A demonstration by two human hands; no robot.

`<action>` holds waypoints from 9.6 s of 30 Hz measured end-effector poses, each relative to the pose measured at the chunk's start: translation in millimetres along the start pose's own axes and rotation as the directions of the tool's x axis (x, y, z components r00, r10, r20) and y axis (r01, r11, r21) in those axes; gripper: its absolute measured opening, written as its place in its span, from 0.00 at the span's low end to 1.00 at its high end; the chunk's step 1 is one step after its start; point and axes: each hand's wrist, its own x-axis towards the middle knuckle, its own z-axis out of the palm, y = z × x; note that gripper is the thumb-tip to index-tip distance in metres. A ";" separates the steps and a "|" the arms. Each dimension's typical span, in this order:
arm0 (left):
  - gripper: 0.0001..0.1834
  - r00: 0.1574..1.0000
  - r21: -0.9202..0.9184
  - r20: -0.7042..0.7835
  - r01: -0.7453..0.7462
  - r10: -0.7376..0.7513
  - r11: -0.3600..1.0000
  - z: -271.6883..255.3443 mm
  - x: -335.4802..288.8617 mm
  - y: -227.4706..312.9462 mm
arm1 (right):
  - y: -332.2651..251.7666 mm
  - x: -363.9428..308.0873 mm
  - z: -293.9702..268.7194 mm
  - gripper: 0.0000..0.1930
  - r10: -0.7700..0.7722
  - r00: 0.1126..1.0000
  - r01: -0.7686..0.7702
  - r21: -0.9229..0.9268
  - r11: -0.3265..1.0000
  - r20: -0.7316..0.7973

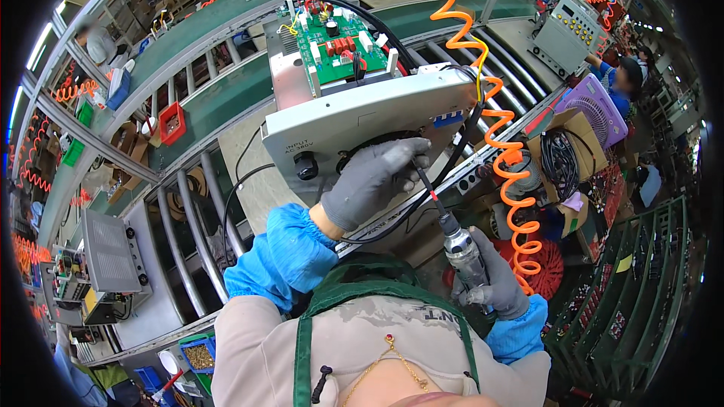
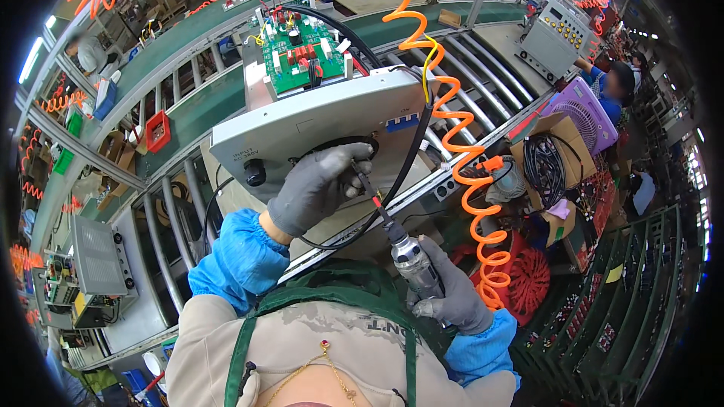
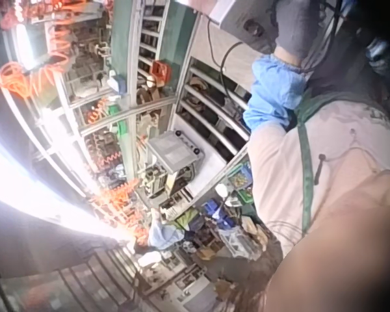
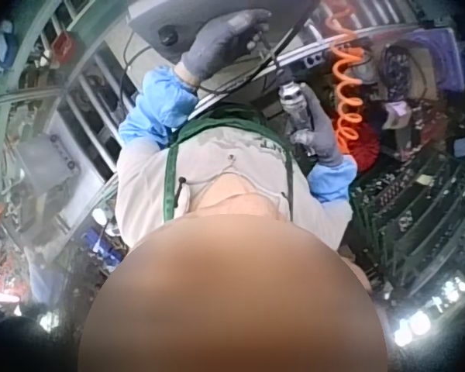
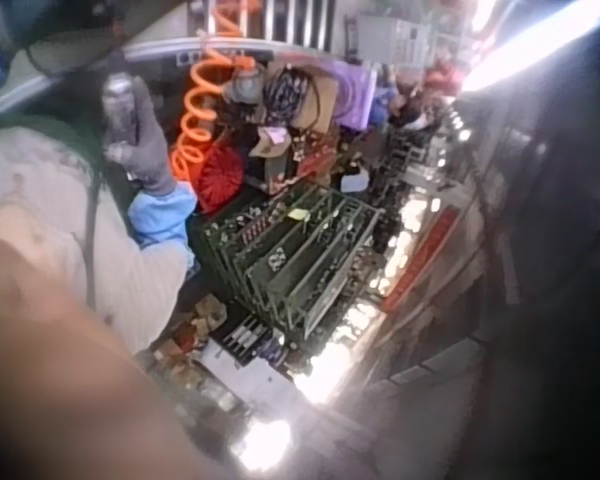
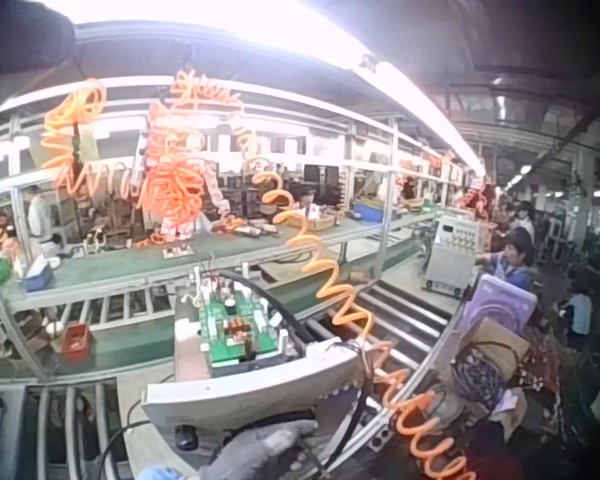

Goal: The person uses a pneumatic screwdriver to secure screws into a metal chassis containing a green circuit board. They manipulate various colored wires and connectors within the assembly, then lift and reposition the chassis to access different screw points. The person continues to fasten components and organize the wiring inside the metal housing.

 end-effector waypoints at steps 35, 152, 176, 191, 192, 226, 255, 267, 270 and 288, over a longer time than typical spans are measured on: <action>0.19 0.630 0.670 0.445 -0.706 -0.636 -0.231 47.4 184.2 119.4 | -54.5 2.7 34.6 0.49 0.065 0.994 -0.048 0.194 0.980 -0.082; 0.17 0.634 0.636 0.427 -0.718 -0.645 -0.285 41.6 196.6 115.1 | -67.4 3.6 49.2 0.52 0.116 0.981 -0.085 0.193 0.978 -0.158; 0.25 0.689 0.637 0.411 -0.685 -0.597 -0.353 29.0 201.9 108.5 | -81.1 4.9 59.7 0.52 0.173 0.964 -0.157 0.096 0.983 -0.201; 0.41 0.906 0.799 0.229 -0.384 -0.356 -0.464 53.2 38.0 173.1 | -53.1 13.7 -69.8 0.39 0.293 0.946 -0.147 -0.989 0.003 -0.140; 0.44 0.926 0.767 0.228 -0.362 -0.302 -0.529 51.1 27.8 157.8 | -46.8 33.7 -86.7 0.35 0.380 0.898 -0.189 -0.974 -0.122 -0.222; 0.19 0.689 0.916 0.377 -0.377 0.619 -0.138 16.4 -3.4 135.4 | 38.4 280.7 -213.0 0.18 -0.425 0.898 0.189 -0.768 0.612 -0.117; 0.31 0.516 0.911 0.296 -0.405 0.804 -0.076 -82.2 -46.7 59.7 | -67.2 224.4 -58.0 0.27 -0.902 0.367 0.443 -0.810 0.384 -0.227; 0.34 0.508 0.887 -0.004 -0.395 0.861 0.238 -111.6 -100.2 80.5 | -43.5 177.0 24.4 0.21 -0.857 0.515 0.600 -0.708 0.372 -0.014; 0.28 0.439 0.905 -0.063 -0.353 0.896 0.236 -109.5 -109.4 79.7 | -43.8 170.1 24.5 0.23 -0.787 0.615 0.563 -0.673 0.479 -0.046; 0.32 -0.198 0.207 -0.724 0.851 0.661 0.482 -351.7 -274.9 -53.4 | -48.6 190.1 -65.5 0.33 -0.663 0.733 0.568 -0.401 0.719 -0.152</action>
